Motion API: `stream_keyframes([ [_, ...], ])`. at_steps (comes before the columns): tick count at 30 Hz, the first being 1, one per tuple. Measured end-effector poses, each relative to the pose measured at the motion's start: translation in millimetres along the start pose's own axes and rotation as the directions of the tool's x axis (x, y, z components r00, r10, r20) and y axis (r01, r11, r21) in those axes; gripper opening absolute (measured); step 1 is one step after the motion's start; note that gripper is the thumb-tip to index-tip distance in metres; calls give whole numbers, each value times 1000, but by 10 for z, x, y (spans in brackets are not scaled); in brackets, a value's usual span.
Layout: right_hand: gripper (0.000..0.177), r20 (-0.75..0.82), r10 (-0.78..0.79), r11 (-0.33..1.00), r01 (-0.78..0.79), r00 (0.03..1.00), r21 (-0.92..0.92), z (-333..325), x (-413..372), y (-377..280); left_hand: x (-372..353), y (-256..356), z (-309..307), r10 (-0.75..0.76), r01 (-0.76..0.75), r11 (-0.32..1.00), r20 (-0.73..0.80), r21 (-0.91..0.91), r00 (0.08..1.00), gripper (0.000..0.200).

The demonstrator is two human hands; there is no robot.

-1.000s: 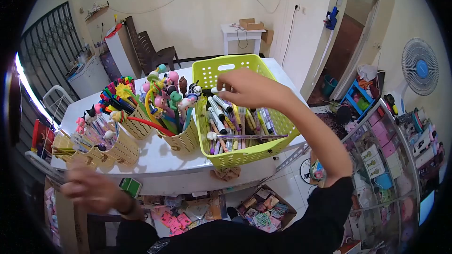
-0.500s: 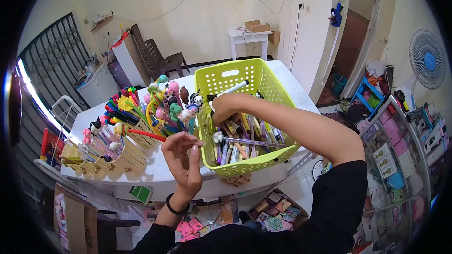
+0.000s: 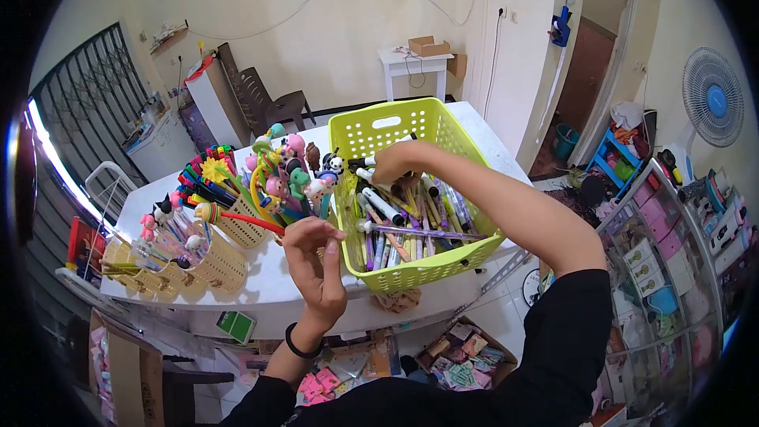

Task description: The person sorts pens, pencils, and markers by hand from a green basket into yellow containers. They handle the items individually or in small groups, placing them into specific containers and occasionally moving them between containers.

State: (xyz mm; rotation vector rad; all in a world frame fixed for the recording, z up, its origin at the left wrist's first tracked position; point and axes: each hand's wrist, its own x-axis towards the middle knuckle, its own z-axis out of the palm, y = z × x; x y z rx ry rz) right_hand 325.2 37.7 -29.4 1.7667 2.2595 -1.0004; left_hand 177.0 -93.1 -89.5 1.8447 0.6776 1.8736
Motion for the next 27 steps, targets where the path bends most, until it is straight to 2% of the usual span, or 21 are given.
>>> stream_keyframes([
  [1, 37, -76, 12, 997, -18, 997, -69, 12, -19, -33, -9, -3, 3, -4, 4, 1000, -2, 1, 1000, 25],
  [3, 40, -72, -2, 993, -7, 997, -116, 65, 149, 35, -21, -6, 16, -4, 4, 1000, -15, -8, 1000, 25],
  [5, 38, -313, -280, 914, 152, 908, -376, 143, 191, 45, -18, -16, 45, 2, -3, 1000, -28, -19, 1000, 24],
  [7, 35, -305, -223, 936, 115, 926, -334, 149, 172, -6, -23, -15, 79, -7, 2, 998, -74, -70, 997, 24],
  [9, 26, -249, -196, 886, 63, 948, -459, 160, 102, -67, -31, -1, 97, -23, 15, 995, -84, -96, 996, 23],
  [11, 26, -266, -196, 868, 41, 944, -495, 152, 52, -73, -25, 2, 114, -29, 17, 993, -106, -114, 994, 23],
  [13, 25, -234, -90, 868, -39, 968, -495, 93, -10, -80, -19, -2, 127, -26, 12, 992, -113, -125, 993, 22],
  [15, 25, -248, -127, 888, -1, 960, -459, 31, 12, -11, -21, -6, 143, -17, 1, 992, -131, -128, 991, 22],
  [17, 28, -296, -165, 955, 77, 941, -288, 17, -19, -2, -27, -7, 158, -9, -11, 991, -152, -132, 988, 22],
  [18, 29, -266, -98, 991, 69, 959, -117, 17, -143, -102, -29, -4, 161, -11, -9, 992, -153, -129, 988, 22],
  [19, 30, -212, -120, 992, 109, 970, -63, 51, -84, -79, -29, -6, 160, -13, -6, 992, -152, -123, 988, 22],
  [22, 28, -130, -170, 981, 156, 977, -115, 193, -39, -81, -39, -13, 161, -3, -13, 995, -155, -104, 988, 22],
  [24, 24, -182, -251, 889, 152, 951, -432, 225, -150, -223, -28, 1, 157, -10, -5, 995, -147, -103, 989, 22],
  [25, 24, -182, -251, 890, 153, 951, -429, 255, -177, -269, -28, 5, 156, -12, -3, 995, -145, -102, 989, 22],
  [27, 24, -128, -234, 805, 118, 964, -582, 320, -206, -334, -23, 5, 156, -11, -3, 995, -144, -95, 990, 22],
])
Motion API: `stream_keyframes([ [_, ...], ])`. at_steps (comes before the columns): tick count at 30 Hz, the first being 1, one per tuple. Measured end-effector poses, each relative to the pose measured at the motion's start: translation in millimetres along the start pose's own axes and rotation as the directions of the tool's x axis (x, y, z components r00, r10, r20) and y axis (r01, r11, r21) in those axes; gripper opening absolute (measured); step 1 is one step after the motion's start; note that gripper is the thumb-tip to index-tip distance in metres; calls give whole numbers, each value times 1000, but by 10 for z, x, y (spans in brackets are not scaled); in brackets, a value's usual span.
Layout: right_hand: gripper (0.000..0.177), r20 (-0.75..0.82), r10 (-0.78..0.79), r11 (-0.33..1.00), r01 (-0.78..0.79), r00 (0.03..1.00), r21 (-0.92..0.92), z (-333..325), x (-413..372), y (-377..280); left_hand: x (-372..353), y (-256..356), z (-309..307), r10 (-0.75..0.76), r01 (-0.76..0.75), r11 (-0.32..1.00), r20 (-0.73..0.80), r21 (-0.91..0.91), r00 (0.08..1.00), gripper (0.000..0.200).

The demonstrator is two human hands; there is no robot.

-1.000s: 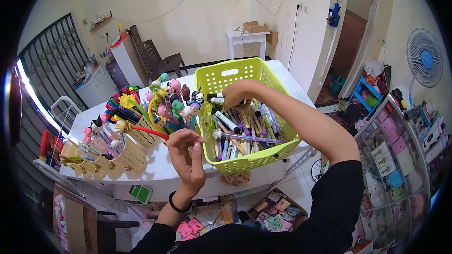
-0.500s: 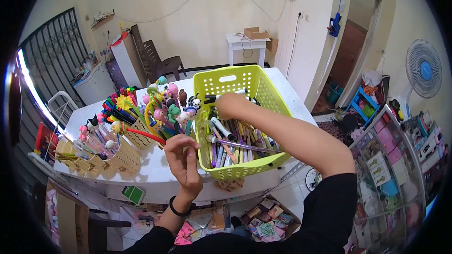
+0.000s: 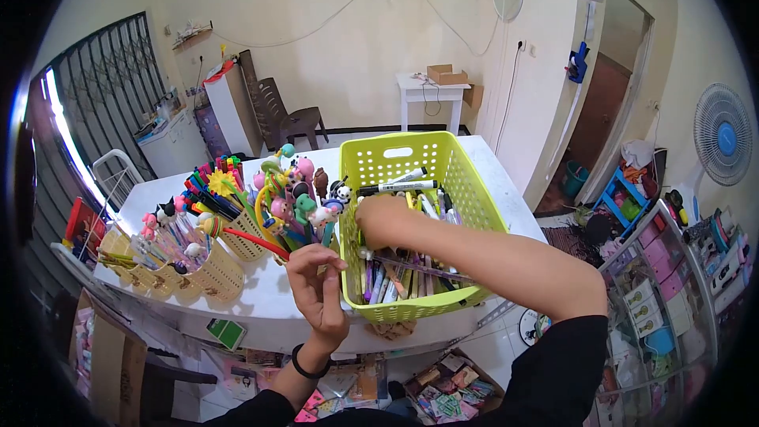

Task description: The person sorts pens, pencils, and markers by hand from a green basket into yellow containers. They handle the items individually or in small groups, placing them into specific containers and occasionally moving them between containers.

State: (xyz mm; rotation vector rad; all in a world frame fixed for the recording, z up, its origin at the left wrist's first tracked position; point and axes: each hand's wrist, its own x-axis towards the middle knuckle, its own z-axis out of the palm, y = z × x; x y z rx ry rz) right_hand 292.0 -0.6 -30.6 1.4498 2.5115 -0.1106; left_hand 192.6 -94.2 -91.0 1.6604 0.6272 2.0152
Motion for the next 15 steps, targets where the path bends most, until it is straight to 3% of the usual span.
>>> stream_keyframes([
  [1, 24, -79, 23, 999, -24, 997, -21, 75, 13, -27, 4, -4, 0, 0, 0, 1000, 4, -1, 1000, 22],
  [4, 24, -84, 102, 994, -105, 991, -28, 71, 10, -3, 3, -2, 0, -13, 13, 1000, 11, 6, 1000, 23],
  [6, 23, 61, 48, 999, -49, 997, 21, -66, 2, 146, 28, 29, 18, 5, -5, 1000, -20, 8, 1000, 19],
  [7, 22, -2, 63, 991, -62, 998, 118, -146, -100, 215, 39, 54, -24, 2, -2, 1000, -26, 6, 1000, 19],
  [9, 30, -9, 106, 989, -105, 994, 108, -339, -313, 315, 109, 116, -156, 26, -65, 986, 245, 151, 969, 17],
  [10, 31, -71, 120, 985, -110, 990, 135, -408, -452, 379, 165, 178, -177, 29, -67, 987, 241, 148, 970, 17],
  [11, 32, -134, 134, 980, -112, 982, 162, -451, -585, 455, 243, 260, -187, 13, -64, 988, 346, 138, 938, 15],
  [12, 35, -318, 127, 953, -27, 939, 301, -426, -719, 550, 319, 320, -182, -1, -63, 990, 445, 128, 895, 13],
  [13, 37, -490, 142, 907, 85, 860, 412, -391, -826, 579, 389, 348, -151, 8, -71, 990, 440, 126, 898, 13],
  [14, 37, -495, 135, 912, 87, 858, 401, -401, -921, 482, 450, 371, -97, -45, -28, 988, 463, 150, 885, 15],
  [15, 42, -669, 193, 864, 198, 717, 462, -411, -1045, 341, 487, 388, -39, -100, 16, 984, 484, 175, 869, 22],
])
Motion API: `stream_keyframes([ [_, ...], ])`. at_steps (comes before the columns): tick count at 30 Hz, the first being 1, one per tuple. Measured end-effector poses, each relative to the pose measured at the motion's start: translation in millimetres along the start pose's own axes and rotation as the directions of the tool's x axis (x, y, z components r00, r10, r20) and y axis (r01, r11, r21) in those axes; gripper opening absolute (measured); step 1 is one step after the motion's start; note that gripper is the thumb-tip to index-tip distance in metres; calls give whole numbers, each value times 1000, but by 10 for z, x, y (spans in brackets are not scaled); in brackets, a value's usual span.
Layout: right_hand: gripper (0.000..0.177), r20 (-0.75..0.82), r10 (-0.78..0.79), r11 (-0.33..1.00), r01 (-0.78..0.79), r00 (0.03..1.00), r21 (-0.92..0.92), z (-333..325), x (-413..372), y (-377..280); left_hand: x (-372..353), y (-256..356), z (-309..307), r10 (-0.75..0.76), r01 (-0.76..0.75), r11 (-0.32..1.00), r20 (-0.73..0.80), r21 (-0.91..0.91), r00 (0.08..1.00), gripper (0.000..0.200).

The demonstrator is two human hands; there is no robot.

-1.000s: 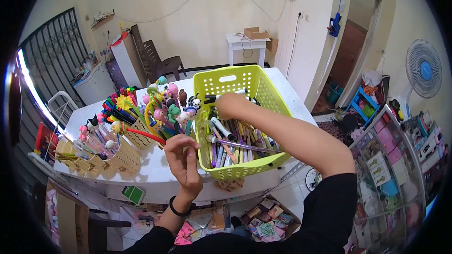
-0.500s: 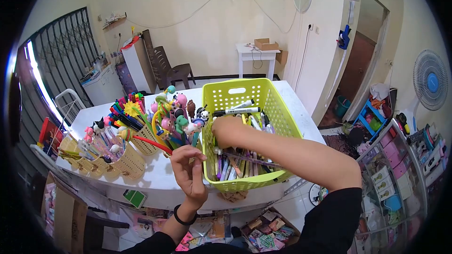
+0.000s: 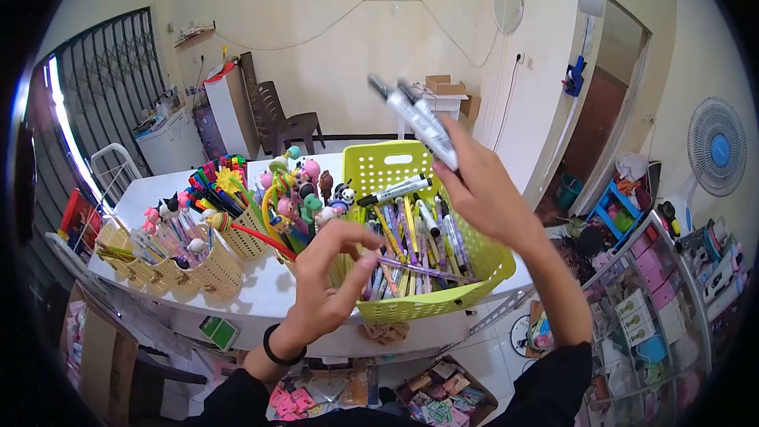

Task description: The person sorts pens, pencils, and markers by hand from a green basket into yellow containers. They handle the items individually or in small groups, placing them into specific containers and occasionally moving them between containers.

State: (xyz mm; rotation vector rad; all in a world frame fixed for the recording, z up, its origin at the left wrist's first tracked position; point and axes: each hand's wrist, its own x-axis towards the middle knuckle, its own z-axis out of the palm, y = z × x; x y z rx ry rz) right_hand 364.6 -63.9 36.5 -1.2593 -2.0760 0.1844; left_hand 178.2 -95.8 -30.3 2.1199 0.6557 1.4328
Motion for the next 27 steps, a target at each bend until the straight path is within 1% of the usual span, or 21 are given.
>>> stream_keyframes([
  [1, 47, -227, -30, 991, 59, 973, 121, 4, -95, -105, 45, 29, 60, 6, -6, 1000, -9, -1, 1000, 22],
  [3, 51, -330, -362, 931, 355, 872, -83, 86, -244, -180, 127, 74, 198, -151, 75, 905, -151, -418, 977, 47],
  [5, 52, -84, -487, 874, 483, 870, -57, 182, -363, -336, 176, 128, 246, -158, 61, 853, -145, -518, 977, 58],
  [6, 47, 196, -361, 931, 365, 912, 19, 247, -376, -431, 179, 225, 264, -224, 76, 741, -139, -667, 965, 54],
  [7, 40, 139, -474, 879, 477, 870, 10, 385, -438, -441, 181, 276, 274, -286, 81, 603, -120, -794, 951, 49],
  [8, 39, 61, -582, 811, 585, 811, -32, 482, -399, -401, 108, 207, 269, -269, 56, 646, -159, -761, 950, 31],
  [9, 39, -9, -681, 730, 678, 732, -86, 533, -372, -386, 66, 164, 290, -271, 60, 643, -154, -763, 950, 31],
  [10, 39, -7, -679, 731, 676, 734, -88, 489, -362, -389, 44, 139, 301, -188, -117, 616, -290, -779, 938, 23],
  [11, 36, 60, -708, 706, 704, 704, 70, 376, -309, -431, 50, 130, 294, -108, -295, 573, -427, -765, 898, 18],
  [12, 33, 119, -740, 670, 706, 662, 231, 263, -250, -465, 52, 216, 254, -170, -278, 696, -528, -662, 832, 14],
  [13, 33, 120, -741, 668, 707, 660, 232, 126, -195, -455, 41, 124, 192, -67, -469, 601, -626, -647, 777, 14],
  [14, 29, 145, -689, 717, 640, 710, 276, -36, -137, -420, 44, 144, 77, -88, -526, 596, -701, -607, 708, 14],
  [15, 25, 172, -634, 760, 568, 754, 315, -133, -66, -401, -10, 229, -68, -161, -575, 499, -721, -649, 674, 14],
  [16, 18, 208, -491, 871, 469, 846, 147, -135, 15, -374, -142, 187, -298, -110, -645, 152, -662, -749, 742, 12],
  [17, 12, 208, -327, 940, 339, 922, -26, -96, 93, -301, -241, 227, -490, -20, -631, 230, -652, -741, 758, 11],
  [19, 10, 380, -129, 896, 272, 916, -351, 206, 315, 35, -442, 260, -711, 112, -700, 640, -863, -317, 493, 13],
  [20, 13, 510, 115, 853, 178, 852, -490, 311, 401, 84, -580, 243, -851, 85, -738, 574, -870, -356, 486, 17],
  [21, 16, 583, 361, 772, 118, 728, -625, 413, 484, 128, -714, 205, -940, 86, -729, 575, -859, -371, 505, 17],
  [23, 21, 626, 586, 723, 17, 514, -691, 704, 635, 402, -952, 113, -1079, 35, -733, 610, -914, -301, 405, 15],
  [25, 23, 663, 554, 742, 63, 503, -668, 891, 651, 589, -1115, 76, -1184, -30, -679, 617, -874, -397, 484, 28],
  [27, 26, 700, 525, 752, 121, 485, -648, 1022, 672, 762, -1143, 45, -1238, -34, -664, 632, -871, -399, 490, 31],
])
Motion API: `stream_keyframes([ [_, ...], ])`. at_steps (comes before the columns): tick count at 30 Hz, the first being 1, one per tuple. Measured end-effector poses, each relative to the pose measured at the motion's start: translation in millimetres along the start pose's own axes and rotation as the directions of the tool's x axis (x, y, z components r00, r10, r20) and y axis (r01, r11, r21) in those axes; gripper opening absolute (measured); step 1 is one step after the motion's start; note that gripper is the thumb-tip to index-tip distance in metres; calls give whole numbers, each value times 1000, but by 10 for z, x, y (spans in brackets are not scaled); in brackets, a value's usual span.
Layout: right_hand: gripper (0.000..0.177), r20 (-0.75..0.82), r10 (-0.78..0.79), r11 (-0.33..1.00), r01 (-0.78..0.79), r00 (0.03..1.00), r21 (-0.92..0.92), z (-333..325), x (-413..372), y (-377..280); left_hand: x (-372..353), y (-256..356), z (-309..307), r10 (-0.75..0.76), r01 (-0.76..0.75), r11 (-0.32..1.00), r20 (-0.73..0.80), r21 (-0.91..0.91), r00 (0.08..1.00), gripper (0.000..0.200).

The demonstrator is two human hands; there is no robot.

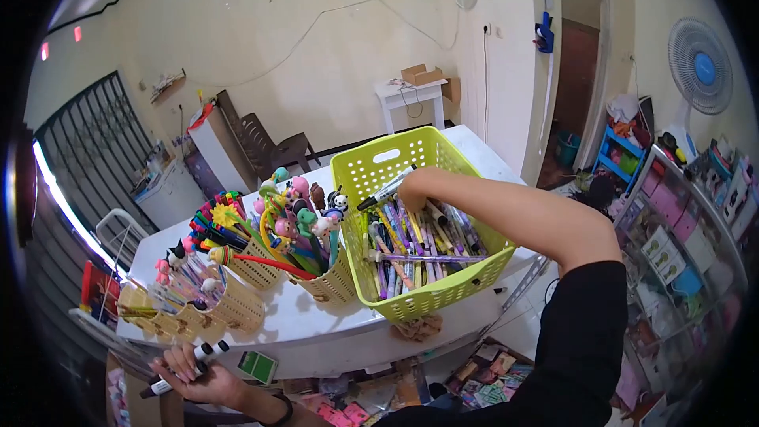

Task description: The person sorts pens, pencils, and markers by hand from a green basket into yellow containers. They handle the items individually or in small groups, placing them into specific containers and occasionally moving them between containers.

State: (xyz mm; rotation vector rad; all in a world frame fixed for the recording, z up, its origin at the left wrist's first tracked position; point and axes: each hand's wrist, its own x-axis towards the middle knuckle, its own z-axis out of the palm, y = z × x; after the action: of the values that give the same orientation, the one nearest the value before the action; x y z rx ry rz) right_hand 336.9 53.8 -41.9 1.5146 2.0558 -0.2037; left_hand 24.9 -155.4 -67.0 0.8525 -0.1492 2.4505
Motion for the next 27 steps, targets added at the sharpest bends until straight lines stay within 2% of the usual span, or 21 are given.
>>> stream_keyframes([
  [2, 22, 48, 61, 975, -70, 997, 210, 56, 120, 86, -15, 18, 13, 77, -71, 993, -66, 97, 995, 31],
  [3, 22, 46, 130, 987, -133, 990, 91, -36, -77, -19, -16, 20, 22, 95, -88, 992, -71, 96, 993, 31],
  [4, 22, 51, 128, 987, -132, 990, 93, -41, -168, -10, -19, 14, 30, 91, -84, 992, -72, 99, 993, 31],
  [6, 20, -278, 132, 987, -152, 951, -52, -62, -314, 52, -20, 6, 30, 124, -99, 985, -179, 142, 976, 32],
  [7, 20, -276, 128, 988, -148, 953, -51, -116, -410, 48, -10, 30, -21, 124, -98, 984, -180, 147, 976, 32],
  [9, 21, -452, 152, 987, -157, 879, 26, -242, -599, 42, 17, 55, -129, -4, 11, 997, -80, 77, 997, 34],
  [10, 21, -453, 155, 987, -161, 878, 27, -253, -558, 52, 16, 51, -171, -6, 12, 997, -80, 73, 997, 34],
  [12, 28, -622, -149, 988, 98, 768, -116, -219, -365, 77, 13, 31, -186, -16, 23, 998, -126, 54, 992, 35],
  [13, 28, -625, -142, 989, 92, 768, -112, -174, -278, 71, 8, 26, -185, -20, 26, 998, -122, 49, 992, 35],
  [15, 33, -545, -364, 905, 151, 755, -397, -49, -80, 23, -17, 19, -182, -11, 26, 996, -178, 80, 984, 35],
  [16, 33, -553, -361, 907, 146, 751, -394, 33, 35, 31, -21, 28, -195, -10, 23, 997, -168, 77, 986, 35],
  [18, 26, -636, -443, 866, 118, 632, -486, 144, 118, 22, -39, 53, -192, -29, 39, 996, -127, 80, 992, 35],
  [20, 20, -630, -435, 866, 108, 643, -488, 204, 184, 76, -59, 75, -203, 7, 11, 992, -143, 123, 990, 34],
  [22, 17, -693, -414, 894, 121, 590, -431, 227, 248, 120, -79, 89, -257, -6, 13, 999, -153, 51, 988, 33],
  [23, 15, -663, -315, 936, 105, 679, -337, 225, 246, 116, -87, 99, -270, -26, 31, 999, -130, 33, 991, 33],
  [24, 15, -657, -318, 934, 107, 684, -340, 223, 230, 134, -111, 111, -275, -27, 32, 999, -138, 35, 990, 33],
  [26, 24, -441, -114, 981, 30, 890, -192, 214, 170, 149, -133, 130, -270, -54, 62, 997, -146, 50, 988, 33],
  [27, 26, -488, -102, 985, 18, 867, -172, 199, 134, 134, -139, 144, -262, -43, 50, 998, -151, 47, 988, 33],
])
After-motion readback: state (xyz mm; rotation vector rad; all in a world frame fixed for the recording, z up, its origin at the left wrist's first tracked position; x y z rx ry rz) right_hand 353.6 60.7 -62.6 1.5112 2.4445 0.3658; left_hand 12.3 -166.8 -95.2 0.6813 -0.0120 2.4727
